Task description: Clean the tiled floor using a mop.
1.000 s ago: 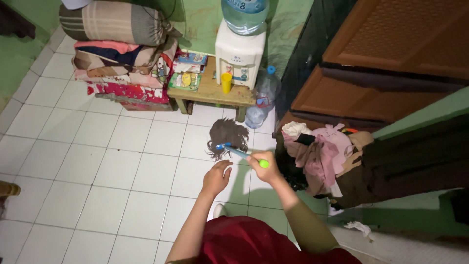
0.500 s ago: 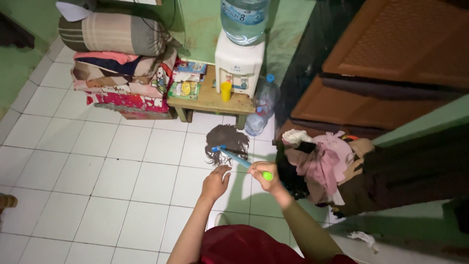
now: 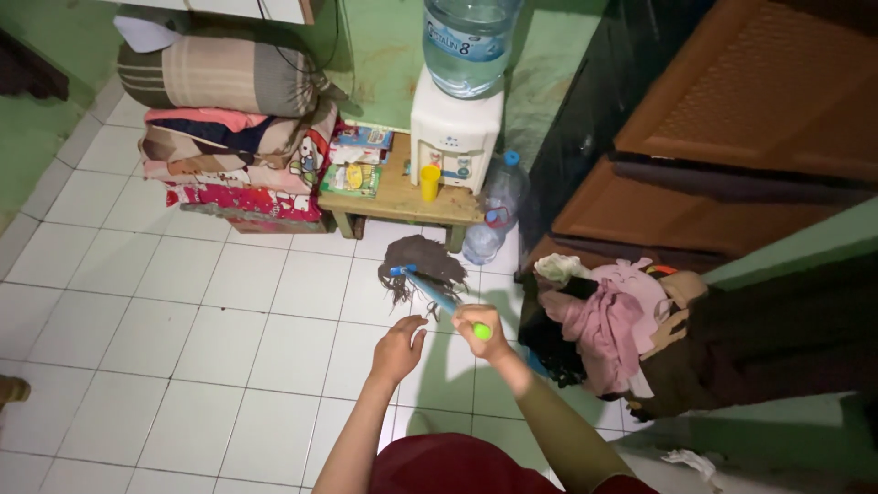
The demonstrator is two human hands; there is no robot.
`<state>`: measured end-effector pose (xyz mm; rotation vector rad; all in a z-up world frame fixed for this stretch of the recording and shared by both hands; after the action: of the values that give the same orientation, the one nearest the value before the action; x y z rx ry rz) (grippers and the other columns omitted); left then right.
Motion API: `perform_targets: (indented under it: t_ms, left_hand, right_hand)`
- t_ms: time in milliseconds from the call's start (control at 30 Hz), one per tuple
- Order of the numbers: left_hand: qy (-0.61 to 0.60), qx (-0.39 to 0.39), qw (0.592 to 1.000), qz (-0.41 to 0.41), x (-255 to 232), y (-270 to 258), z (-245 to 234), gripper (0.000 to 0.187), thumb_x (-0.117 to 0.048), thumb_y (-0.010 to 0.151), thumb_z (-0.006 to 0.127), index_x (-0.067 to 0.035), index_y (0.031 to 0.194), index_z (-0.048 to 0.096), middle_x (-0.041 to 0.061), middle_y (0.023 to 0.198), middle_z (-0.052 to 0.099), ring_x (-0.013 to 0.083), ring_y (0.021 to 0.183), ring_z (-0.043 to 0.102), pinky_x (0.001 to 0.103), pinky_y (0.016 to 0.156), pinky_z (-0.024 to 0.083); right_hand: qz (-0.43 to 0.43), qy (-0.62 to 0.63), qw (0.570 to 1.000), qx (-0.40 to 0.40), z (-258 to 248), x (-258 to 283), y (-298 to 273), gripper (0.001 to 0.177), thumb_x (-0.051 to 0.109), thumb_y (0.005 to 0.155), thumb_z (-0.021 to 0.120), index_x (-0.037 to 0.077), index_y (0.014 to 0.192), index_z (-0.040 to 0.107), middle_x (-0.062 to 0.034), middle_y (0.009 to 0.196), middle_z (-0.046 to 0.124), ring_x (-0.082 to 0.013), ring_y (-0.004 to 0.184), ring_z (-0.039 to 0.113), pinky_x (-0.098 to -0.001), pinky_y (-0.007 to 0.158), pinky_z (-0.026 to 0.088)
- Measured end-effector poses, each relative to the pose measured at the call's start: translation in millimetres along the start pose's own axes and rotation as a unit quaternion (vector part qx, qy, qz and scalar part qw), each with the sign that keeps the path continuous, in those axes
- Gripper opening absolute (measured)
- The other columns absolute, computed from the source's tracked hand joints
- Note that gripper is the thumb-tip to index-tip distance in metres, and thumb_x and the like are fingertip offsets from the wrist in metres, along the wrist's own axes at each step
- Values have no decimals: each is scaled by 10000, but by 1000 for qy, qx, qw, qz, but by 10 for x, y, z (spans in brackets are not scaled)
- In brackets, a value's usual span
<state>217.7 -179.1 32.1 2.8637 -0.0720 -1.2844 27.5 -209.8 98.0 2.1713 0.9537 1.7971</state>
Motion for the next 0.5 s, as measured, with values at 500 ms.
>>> perform_targets:
  t_ms: [500]
  left_hand:
    - [1,-11,1000,28,119,127,-122,260,-227,954,603,-162,1170,731,60,1312,686,304,1123,679,413,911,567]
  right_hand:
    - [23,-45,998,-35,268,-290,128,170,17,891,551,-27,731,590,-140,708,624,-285,642,612,-368,644,495]
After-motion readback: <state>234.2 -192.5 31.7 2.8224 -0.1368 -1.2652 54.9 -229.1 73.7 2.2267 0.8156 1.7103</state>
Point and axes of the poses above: each hand's wrist, its own y-axis towards the middle knuckle, its own z-axis out of the palm, x = y × z, the point moved 4 cm from there along y, towards the middle knuckle
